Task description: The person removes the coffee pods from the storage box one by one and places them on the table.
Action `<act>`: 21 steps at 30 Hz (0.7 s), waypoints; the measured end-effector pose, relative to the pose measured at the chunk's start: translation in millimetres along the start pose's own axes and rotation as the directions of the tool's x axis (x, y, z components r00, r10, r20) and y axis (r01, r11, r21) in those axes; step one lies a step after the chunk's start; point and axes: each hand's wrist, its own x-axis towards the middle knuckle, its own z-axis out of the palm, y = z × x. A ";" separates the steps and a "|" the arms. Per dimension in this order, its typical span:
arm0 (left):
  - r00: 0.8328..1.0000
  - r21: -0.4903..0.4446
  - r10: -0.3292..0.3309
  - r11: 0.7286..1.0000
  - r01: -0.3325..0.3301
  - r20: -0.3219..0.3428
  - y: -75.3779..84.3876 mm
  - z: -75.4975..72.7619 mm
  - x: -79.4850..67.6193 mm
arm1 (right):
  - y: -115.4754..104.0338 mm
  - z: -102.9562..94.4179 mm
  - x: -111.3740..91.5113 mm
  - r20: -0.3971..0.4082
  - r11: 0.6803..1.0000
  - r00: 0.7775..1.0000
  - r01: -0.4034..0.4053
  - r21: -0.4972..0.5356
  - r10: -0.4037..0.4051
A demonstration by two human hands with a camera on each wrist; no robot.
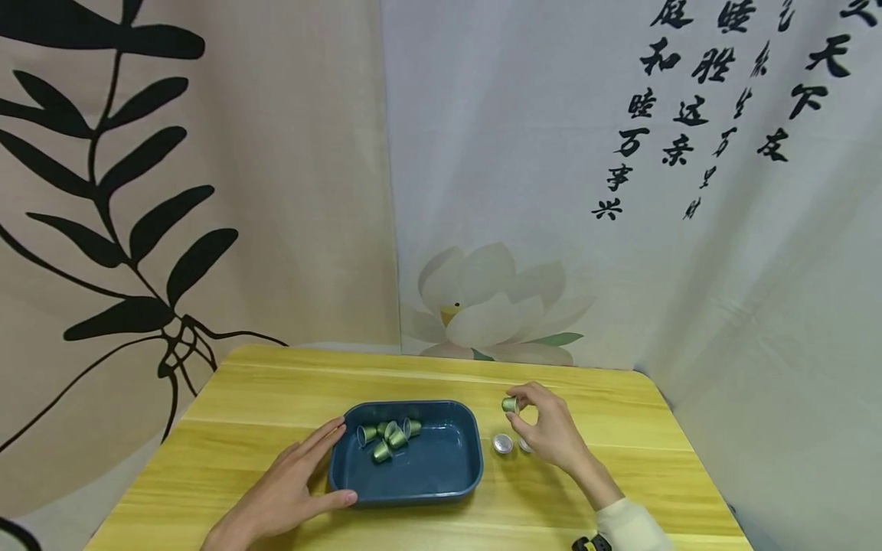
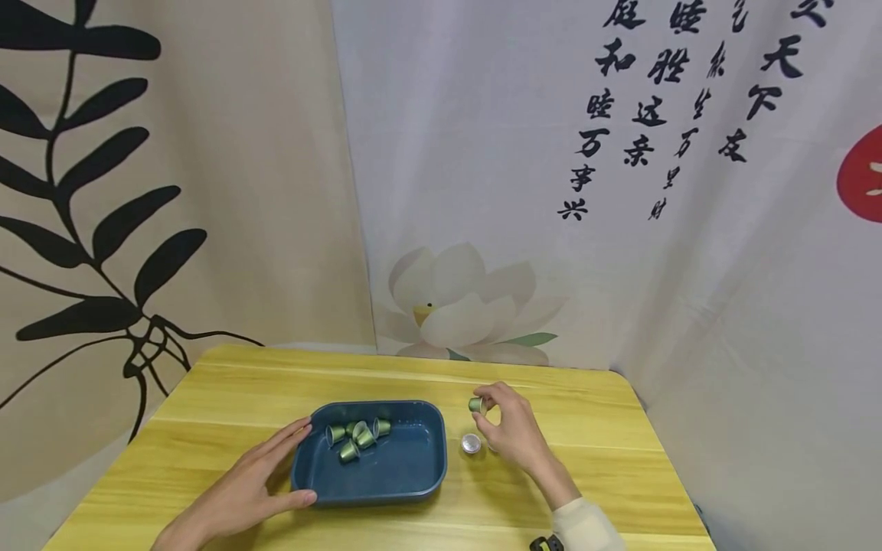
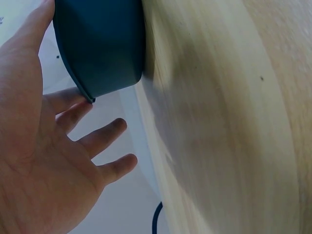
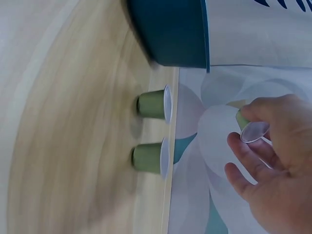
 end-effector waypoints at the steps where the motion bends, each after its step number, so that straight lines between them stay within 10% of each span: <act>1: 1.000 0.000 -0.001 1.000 0.001 0.000 0.9 0.4 -1.0 | 1.2 -1.9 -2.0 -0.001 1.000 1.000 -0.003 -0.003 0.003; 21: 0.999 0.002 -0.040 0.999 0.040 -0.012 21.2 8.9 -23.2 | 21.7 -36.6 -38.1 0.028 0.982 0.982 -0.189 -0.024 0.189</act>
